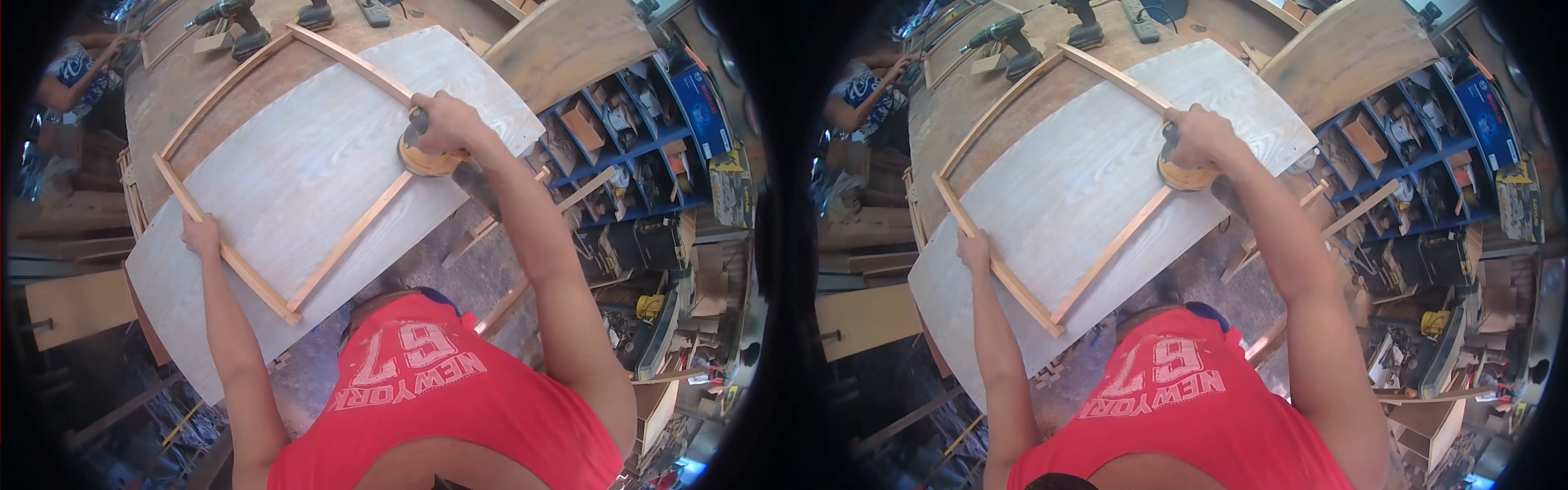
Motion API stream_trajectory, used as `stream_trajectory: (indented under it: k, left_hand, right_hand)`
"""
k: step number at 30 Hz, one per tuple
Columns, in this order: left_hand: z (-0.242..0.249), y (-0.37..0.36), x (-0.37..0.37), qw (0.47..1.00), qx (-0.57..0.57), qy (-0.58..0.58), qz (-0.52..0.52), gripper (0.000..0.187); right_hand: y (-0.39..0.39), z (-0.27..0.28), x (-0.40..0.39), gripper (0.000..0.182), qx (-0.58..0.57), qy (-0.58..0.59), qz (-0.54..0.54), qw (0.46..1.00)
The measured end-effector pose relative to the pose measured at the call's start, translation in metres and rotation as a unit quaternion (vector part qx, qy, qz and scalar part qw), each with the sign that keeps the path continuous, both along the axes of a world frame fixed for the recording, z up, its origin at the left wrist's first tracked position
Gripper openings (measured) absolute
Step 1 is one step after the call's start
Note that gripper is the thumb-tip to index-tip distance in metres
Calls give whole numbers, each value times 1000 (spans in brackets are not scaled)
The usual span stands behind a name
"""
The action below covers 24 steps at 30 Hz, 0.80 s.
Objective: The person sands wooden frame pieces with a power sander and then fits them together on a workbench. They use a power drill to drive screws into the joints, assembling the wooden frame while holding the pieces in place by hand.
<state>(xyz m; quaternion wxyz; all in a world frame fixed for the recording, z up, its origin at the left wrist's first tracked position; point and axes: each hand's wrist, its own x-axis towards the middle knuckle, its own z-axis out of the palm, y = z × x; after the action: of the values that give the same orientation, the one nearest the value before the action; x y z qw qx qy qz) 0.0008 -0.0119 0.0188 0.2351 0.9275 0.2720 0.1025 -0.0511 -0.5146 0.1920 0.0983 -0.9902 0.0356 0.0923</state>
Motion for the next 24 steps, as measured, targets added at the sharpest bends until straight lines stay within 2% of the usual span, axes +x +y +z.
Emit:
stream_trajectory:
  k: [3,5,6,8,10,13,15,17,19,20,22,23,24]
  left_hand:
    - [-2,1,4,1000,12,-7,-1,67]
    - [-14,15,7,998,-36,-28,-43,65]
    - [-10,13,3,998,-36,-33,-45,65]
    - [4,0,-11,990,-116,-78,-29,59]
    - [26,-8,-30,986,-130,-98,-36,57]
    - [54,-5,-61,977,-161,-129,-46,56]
    - [71,-1,-70,970,-181,-151,-64,57]
    - [87,-1,-76,915,-226,-315,-114,54]
    - [144,-25,-87,891,-212,-386,-113,52]
    - [167,-35,-92,892,-214,-382,-111,52]
    - [201,-48,-101,849,-213,-471,-114,50]
    - [208,-48,-104,849,-208,-471,-113,50]
    - [214,-48,-106,856,-224,-439,-159,50]
  right_hand:
    - [19,10,-17,59,6,6,36,999]
    - [35,11,-42,62,10,20,56,998]
    - [42,11,-55,60,22,10,83,996]
    - [49,13,-80,59,31,-9,107,994]
    - [43,14,-114,60,106,-38,108,988]
    - [32,21,-156,60,155,-90,94,979]
    - [31,34,-180,60,153,-102,87,979]
    - [29,47,-192,59,145,-116,73,980]
    - [31,54,-206,58,168,-125,57,976]
    - [33,58,-210,58,166,-120,57,977]
    - [39,61,-215,59,146,-163,45,975]
    - [44,62,-216,59,150,-163,48,974]
    - [48,64,-217,59,136,-165,36,976]
